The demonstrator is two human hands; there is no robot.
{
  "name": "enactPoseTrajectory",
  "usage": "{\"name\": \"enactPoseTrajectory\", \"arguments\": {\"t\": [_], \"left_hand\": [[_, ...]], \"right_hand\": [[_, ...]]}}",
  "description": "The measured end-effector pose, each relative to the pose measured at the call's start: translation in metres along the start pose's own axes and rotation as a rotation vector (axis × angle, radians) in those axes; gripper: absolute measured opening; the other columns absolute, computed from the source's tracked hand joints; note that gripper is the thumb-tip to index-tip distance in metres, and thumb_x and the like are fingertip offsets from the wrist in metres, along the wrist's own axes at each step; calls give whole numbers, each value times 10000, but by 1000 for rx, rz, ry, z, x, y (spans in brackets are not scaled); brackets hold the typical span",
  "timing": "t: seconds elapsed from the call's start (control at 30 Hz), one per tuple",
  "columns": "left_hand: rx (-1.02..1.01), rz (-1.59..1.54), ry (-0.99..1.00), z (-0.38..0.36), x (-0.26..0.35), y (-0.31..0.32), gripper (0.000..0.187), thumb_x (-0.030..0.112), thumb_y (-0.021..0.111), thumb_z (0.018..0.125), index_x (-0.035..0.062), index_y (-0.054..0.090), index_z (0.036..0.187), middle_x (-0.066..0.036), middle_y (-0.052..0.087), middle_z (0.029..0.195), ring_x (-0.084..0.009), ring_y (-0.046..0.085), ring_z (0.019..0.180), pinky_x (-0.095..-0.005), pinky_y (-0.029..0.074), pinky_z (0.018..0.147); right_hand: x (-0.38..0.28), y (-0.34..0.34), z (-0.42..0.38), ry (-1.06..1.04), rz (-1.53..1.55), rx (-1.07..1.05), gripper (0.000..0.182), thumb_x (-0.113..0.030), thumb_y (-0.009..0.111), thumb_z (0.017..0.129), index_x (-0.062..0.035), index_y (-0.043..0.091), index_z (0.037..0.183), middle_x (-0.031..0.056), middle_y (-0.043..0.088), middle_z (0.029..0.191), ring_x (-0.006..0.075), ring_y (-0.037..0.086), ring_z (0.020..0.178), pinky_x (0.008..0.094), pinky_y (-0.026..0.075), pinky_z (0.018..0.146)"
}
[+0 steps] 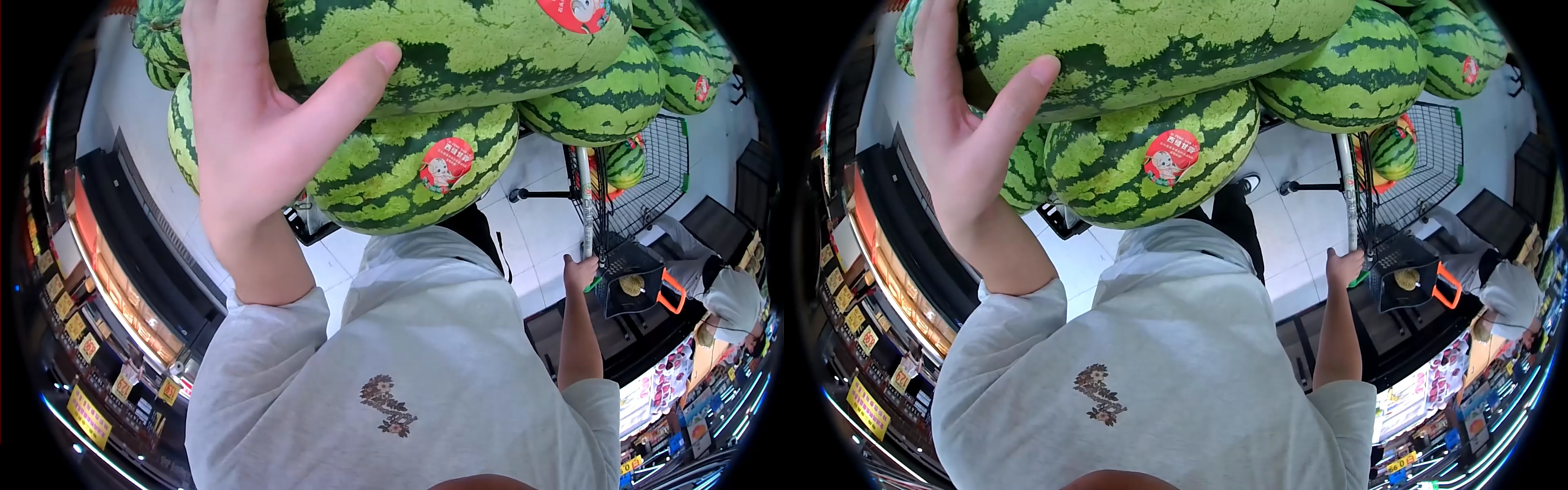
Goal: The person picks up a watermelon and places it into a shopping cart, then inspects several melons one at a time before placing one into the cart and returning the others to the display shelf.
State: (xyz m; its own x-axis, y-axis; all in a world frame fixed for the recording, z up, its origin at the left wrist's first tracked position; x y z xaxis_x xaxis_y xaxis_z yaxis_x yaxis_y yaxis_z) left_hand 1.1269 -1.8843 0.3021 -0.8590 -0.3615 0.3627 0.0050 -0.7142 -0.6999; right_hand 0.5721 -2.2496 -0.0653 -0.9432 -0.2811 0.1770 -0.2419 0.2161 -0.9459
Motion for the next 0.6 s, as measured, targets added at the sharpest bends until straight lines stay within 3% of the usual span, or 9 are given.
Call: {"name": "enactPoseTrajectory", "arguments": {"t": [0.23,0.43,0.6], "left_hand": [[107,-106,26,-3,-1,2,925,245,759,727,-47,391,1524,-245,369,1530,-347,398,1416,-433,319,1178],[90,143,-193,5,19,-2,1034,429,869,655,-27,450,1482,-250,417,1511,-414,416,1398,-499,313,1167],[45,280,-223,-3,3,1,992,497,834,705,-26,470,1466,-277,444,1494,-441,424,1382,-518,313,1156]], "right_hand": [[-2,0,-1,4,16,-11,803,-351,867,691,-17,448,1289,233,568,1216,452,548,1178,529,452,1006],[-4,4,-2,-6,-1,-1,724,-359,851,679,-29,445,1180,229,571,1143,457,567,1116,539,464,970],[-8,3,-1,-13,6,13,717,-365,850,689,-26,452,1178,227,570,1145,456,566,1110,537,465,961]]}}
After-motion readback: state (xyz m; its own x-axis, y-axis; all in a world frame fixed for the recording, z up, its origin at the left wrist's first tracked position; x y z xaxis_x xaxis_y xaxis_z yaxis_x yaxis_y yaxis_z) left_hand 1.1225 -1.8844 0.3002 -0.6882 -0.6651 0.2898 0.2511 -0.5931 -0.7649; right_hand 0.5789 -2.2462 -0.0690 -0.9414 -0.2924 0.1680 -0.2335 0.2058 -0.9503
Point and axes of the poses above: each hand's wrist, its own z-axis towards the middle knuckle, its own y-axis out of the palm, x = y × z, the point moved 7 cm from there along z, towards the middle knuckle
